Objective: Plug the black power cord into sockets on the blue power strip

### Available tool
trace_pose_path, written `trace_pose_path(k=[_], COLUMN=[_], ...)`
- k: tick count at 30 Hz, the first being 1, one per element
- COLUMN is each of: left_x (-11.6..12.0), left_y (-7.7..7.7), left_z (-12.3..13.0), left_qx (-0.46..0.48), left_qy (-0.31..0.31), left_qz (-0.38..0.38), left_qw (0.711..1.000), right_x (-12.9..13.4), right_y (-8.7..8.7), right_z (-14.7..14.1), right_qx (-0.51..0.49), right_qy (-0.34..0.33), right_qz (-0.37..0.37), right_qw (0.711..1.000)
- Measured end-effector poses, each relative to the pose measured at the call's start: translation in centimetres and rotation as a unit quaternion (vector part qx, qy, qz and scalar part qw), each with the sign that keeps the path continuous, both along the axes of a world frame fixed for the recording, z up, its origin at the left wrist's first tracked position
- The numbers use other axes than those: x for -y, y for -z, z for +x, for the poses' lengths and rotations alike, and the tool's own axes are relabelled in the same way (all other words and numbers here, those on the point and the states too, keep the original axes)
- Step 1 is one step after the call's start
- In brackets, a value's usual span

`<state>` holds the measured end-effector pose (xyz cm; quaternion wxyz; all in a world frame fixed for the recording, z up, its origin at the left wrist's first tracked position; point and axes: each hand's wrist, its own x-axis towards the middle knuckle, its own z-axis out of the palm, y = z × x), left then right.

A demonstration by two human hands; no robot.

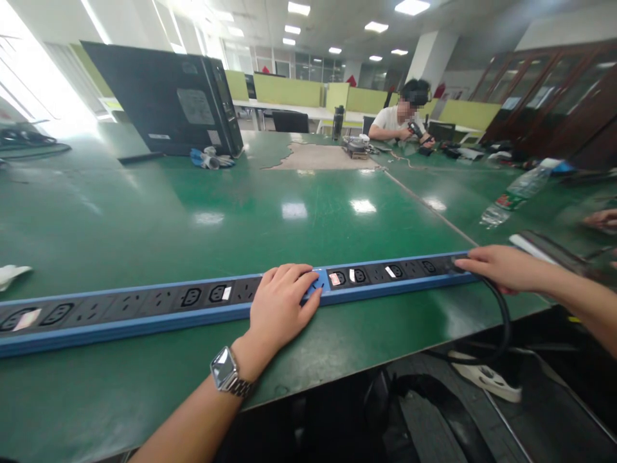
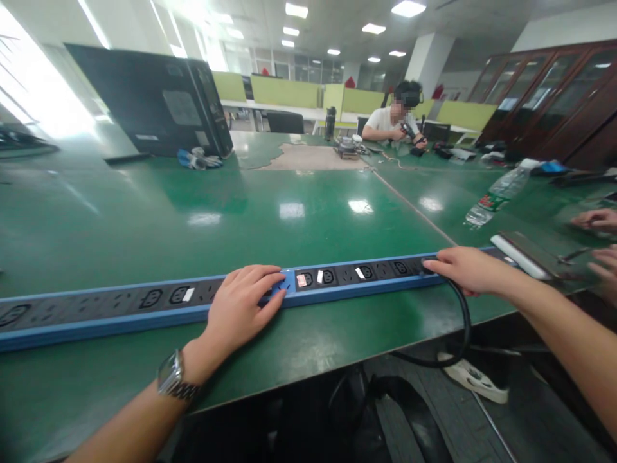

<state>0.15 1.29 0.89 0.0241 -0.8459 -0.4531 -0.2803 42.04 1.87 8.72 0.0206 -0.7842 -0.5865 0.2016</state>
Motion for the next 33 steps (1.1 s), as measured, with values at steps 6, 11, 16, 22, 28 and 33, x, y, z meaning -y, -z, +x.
trace_pose_path(k=[6,11,16,22,28,33], left_x=[0.0,0.0,-0.1,0.8,3.5,2.7], left_y=[0.1,0.2,0.2,-0.6,-1.5,-2.4], left_z=[-0.2,-0.1,-0.4,0.7,1.4,-6.5], left_qx=[-0.004,-0.003,0.01,0.087,0.092,0.072], left_qy=[0.007,0.014,0.012,0.044,0.143,-0.049], left_qz=[0.004,-0.001,-0.009,-0.01,0.006,0.056], left_qw=[1.0,1.0,1.0,0.995,0.986,0.995], right_x=[-2.6,-3.1,-2.0,0.1,4.6,3.3], right_y=[1.3,1.5,1.6,-3.0,-1.7,1.8], right_z=[0.1,-0.2,-0.2,-6.2,-21.1,-19.8], right_qx=[0.103,0.138,0.158,0.171,-0.205,-0.378], right_qy=[-0.053,-0.07,-0.06,-0.036,-0.315,-0.187], right_qz=[0.035,-0.027,-0.043,0.176,0.088,0.189], right_qw=[0.993,0.988,0.985,0.969,0.923,0.887])
